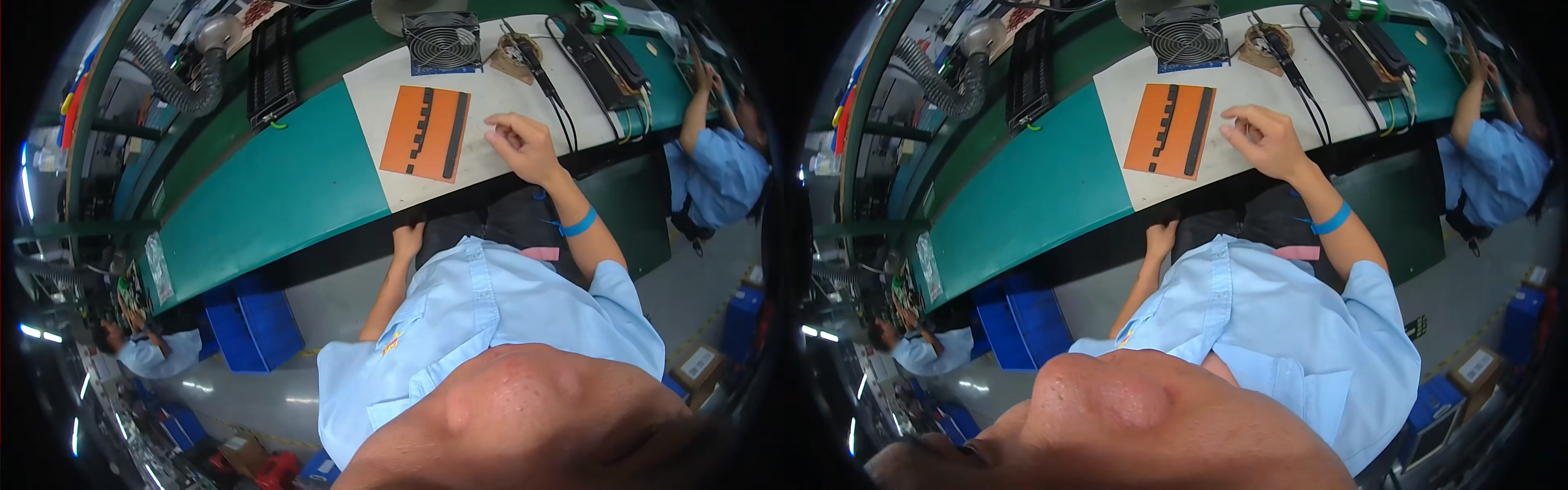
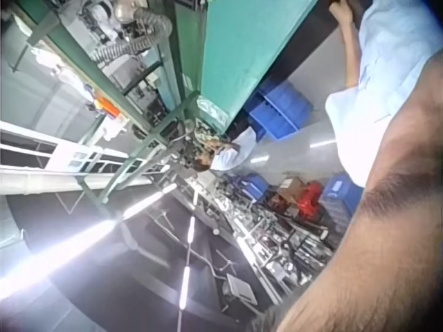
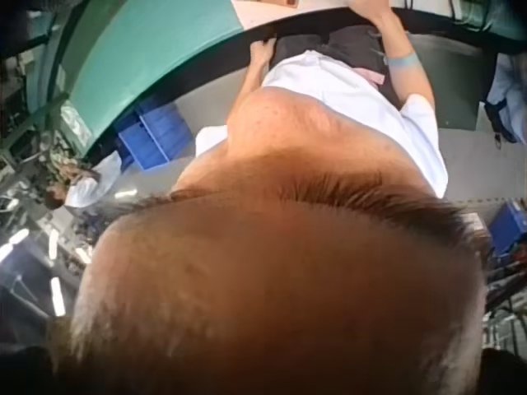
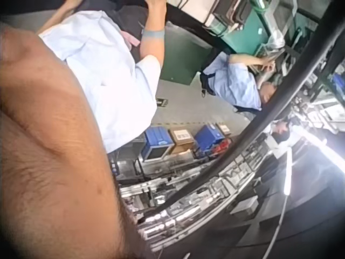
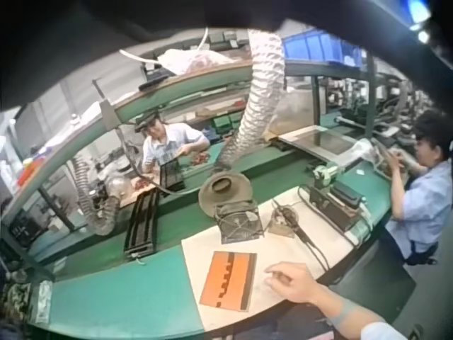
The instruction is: The person solders connections on a circuit board panel using a soldering tool, sets it aside, and then takes components from a bag and inserts them into another circuit board panel by hand.
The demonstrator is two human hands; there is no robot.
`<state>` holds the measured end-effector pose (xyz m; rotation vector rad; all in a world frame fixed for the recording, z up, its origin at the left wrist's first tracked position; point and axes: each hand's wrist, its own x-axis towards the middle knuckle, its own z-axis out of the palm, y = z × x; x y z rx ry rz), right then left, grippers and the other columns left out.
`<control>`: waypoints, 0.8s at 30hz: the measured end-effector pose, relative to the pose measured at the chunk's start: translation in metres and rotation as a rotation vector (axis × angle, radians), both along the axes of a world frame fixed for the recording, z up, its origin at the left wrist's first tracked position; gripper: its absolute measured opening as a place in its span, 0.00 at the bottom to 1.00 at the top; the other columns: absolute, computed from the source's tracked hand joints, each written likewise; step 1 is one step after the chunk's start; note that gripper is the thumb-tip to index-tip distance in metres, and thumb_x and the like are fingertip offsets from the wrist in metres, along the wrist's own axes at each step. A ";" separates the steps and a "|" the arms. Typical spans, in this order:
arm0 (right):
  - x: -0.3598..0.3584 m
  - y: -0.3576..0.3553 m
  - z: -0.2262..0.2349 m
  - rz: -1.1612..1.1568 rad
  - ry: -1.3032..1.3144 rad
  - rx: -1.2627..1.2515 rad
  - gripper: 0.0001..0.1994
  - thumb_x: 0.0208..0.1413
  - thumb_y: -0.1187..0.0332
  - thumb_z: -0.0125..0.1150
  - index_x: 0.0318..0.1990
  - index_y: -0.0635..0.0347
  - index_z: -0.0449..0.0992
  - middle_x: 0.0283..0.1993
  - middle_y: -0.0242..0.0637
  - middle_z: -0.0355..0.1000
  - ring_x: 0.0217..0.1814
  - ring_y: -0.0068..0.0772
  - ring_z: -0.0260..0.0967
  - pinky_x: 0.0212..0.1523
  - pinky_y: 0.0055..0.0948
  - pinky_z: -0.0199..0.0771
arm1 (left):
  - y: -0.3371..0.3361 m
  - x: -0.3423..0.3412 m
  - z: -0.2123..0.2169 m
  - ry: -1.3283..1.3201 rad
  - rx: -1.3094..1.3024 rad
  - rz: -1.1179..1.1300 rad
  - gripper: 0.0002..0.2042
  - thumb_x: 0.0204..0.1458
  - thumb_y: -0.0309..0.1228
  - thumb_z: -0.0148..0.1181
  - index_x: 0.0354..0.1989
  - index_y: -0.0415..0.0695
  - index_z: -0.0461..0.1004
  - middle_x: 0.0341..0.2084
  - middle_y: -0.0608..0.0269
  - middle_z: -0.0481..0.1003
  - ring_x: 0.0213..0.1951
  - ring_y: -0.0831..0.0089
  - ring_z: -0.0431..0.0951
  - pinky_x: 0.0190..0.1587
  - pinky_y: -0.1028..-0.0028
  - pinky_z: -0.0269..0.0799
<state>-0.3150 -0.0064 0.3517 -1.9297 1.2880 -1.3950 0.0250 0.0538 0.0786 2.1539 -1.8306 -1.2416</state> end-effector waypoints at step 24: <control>0.015 -0.019 -0.005 -0.059 -0.237 0.127 0.08 0.62 0.73 0.68 0.46 0.66 0.83 0.27 0.26 0.69 0.25 0.17 0.56 0.27 0.18 0.57 | -0.229 0.064 0.321 0.705 -0.867 0.493 0.25 0.64 0.39 0.65 0.60 0.31 0.70 0.47 0.50 0.76 0.45 0.64 0.79 0.46 0.69 0.77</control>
